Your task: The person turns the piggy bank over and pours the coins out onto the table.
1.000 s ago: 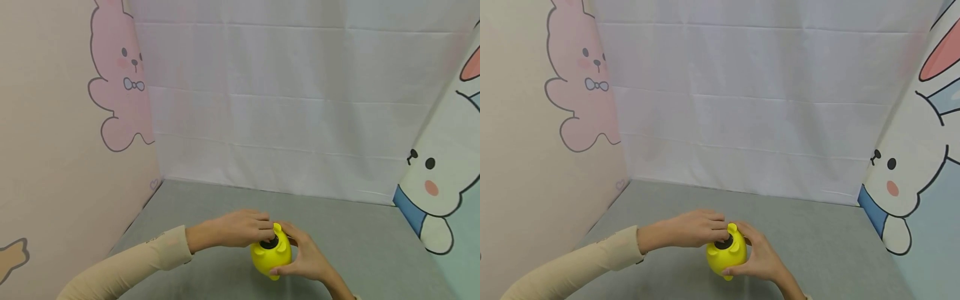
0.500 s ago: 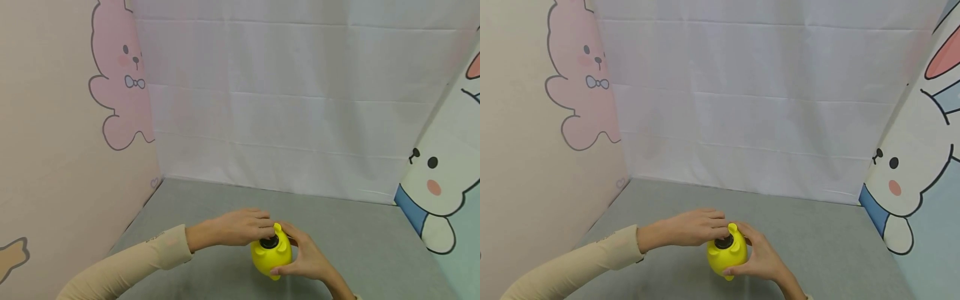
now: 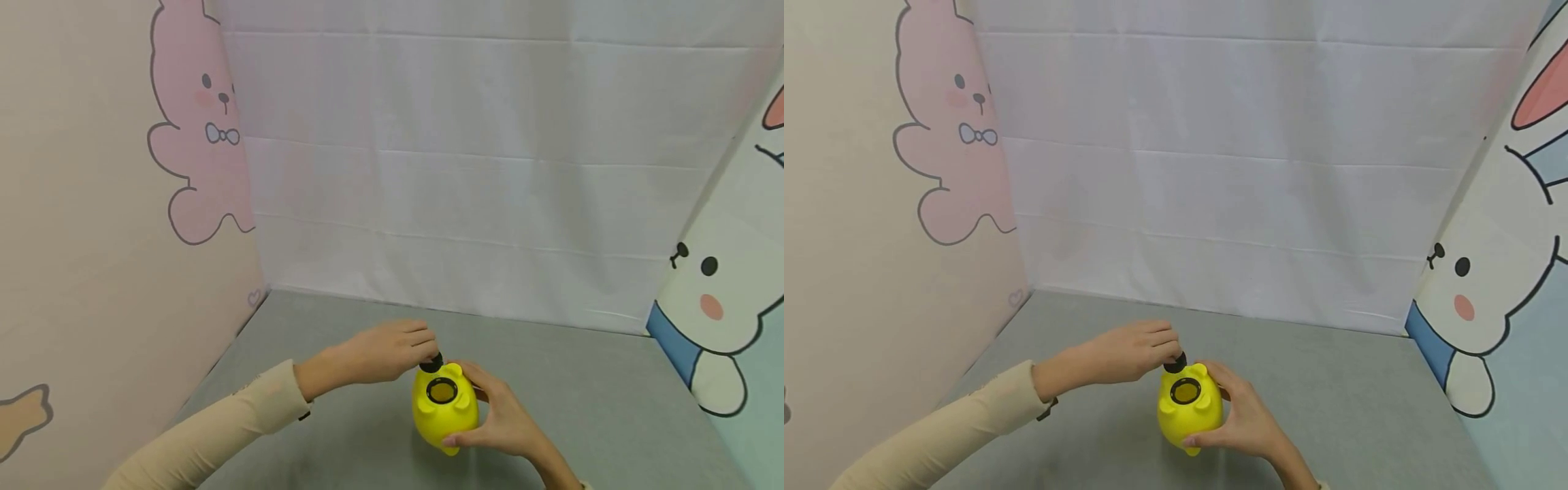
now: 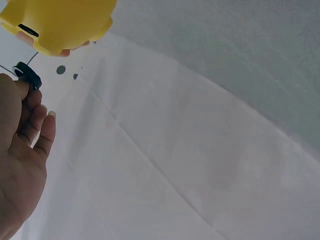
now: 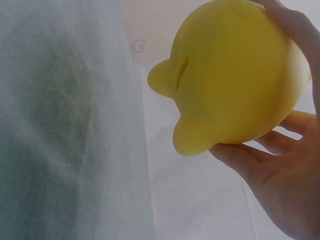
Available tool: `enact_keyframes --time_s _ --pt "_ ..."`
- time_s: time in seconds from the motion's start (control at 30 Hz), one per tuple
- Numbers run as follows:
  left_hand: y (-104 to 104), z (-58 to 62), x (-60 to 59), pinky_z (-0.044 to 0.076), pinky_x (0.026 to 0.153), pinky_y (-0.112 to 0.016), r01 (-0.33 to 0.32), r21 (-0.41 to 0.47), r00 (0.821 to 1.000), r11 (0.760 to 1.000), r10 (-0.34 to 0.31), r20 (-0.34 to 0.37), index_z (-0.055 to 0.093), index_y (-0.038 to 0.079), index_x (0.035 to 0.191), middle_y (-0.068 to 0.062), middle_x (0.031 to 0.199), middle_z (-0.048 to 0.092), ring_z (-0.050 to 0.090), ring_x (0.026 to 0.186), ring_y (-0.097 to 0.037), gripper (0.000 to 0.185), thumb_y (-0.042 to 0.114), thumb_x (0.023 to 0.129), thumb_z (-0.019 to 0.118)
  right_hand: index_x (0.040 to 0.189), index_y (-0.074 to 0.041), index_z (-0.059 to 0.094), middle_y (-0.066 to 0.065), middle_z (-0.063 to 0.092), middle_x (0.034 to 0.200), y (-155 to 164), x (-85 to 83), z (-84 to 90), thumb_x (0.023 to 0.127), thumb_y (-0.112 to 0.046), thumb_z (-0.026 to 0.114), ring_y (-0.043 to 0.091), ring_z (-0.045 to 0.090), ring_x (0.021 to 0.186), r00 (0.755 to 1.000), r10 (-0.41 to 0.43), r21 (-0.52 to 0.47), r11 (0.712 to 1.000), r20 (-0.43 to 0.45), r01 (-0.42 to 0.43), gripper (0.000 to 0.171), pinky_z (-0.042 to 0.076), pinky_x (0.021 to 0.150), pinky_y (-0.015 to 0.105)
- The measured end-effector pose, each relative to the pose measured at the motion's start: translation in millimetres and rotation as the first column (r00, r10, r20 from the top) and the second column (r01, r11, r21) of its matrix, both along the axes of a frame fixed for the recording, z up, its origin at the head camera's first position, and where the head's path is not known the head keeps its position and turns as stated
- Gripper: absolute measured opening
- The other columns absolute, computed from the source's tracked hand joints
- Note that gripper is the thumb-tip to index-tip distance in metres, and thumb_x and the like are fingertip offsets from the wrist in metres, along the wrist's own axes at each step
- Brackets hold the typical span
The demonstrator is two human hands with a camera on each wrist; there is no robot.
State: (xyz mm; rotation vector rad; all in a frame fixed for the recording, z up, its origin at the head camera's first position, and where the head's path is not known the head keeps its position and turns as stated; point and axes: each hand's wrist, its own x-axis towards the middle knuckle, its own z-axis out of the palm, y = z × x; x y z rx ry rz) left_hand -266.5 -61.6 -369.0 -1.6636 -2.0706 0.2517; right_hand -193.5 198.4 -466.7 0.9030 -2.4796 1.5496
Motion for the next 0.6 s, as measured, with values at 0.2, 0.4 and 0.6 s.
enact_keyframes --time_s 0.2,0.4,0.6 --pt "-10.6 0.5 -13.0 0.052 0.089 -0.019 -0.055 0.047 0.998 0.997 0.055 0.000 0.063 0.016 0.108 0.006 0.102 0.063 0.056 0.097 -0.010 0.003 0.019 0.107 0.064 0.152 -0.029 0.051 -0.004 0.064 0.141 0.5 -0.3 0.2 0.072 -0.032 0.099 0.008 0.066 0.118 1.000 -0.018 0.020 1.000 0.008 0.018 0.094 0.062 0.095 0.029" --pt "-23.8 -3.7 -26.7 0.052 0.088 -0.023 -0.105 0.056 0.994 0.993 0.105 -0.007 0.063 0.015 0.107 0.005 0.101 0.065 0.057 0.095 -0.012 0.005 0.019 0.108 0.061 0.152 -0.030 0.051 -0.004 0.064 0.142 0.8 -0.5 0.5 0.071 -0.034 0.099 0.007 0.065 0.118 0.999 -0.040 0.040 0.998 0.032 0.039 0.094 0.061 0.096 0.029" --pt "-38.0 -13.6 -41.8 0.053 0.086 -0.025 -0.180 0.041 0.983 0.983 0.178 0.032 0.065 0.014 0.107 0.003 0.100 0.065 0.055 0.091 -0.013 0.005 0.017 0.108 0.061 0.152 -0.028 0.051 -0.002 0.064 0.142 2.9 -2.4 0.9 0.072 -0.034 0.098 0.010 0.065 0.119 0.999 -0.043 0.056 0.998 0.022 0.041 0.093 0.061 0.096 0.029"
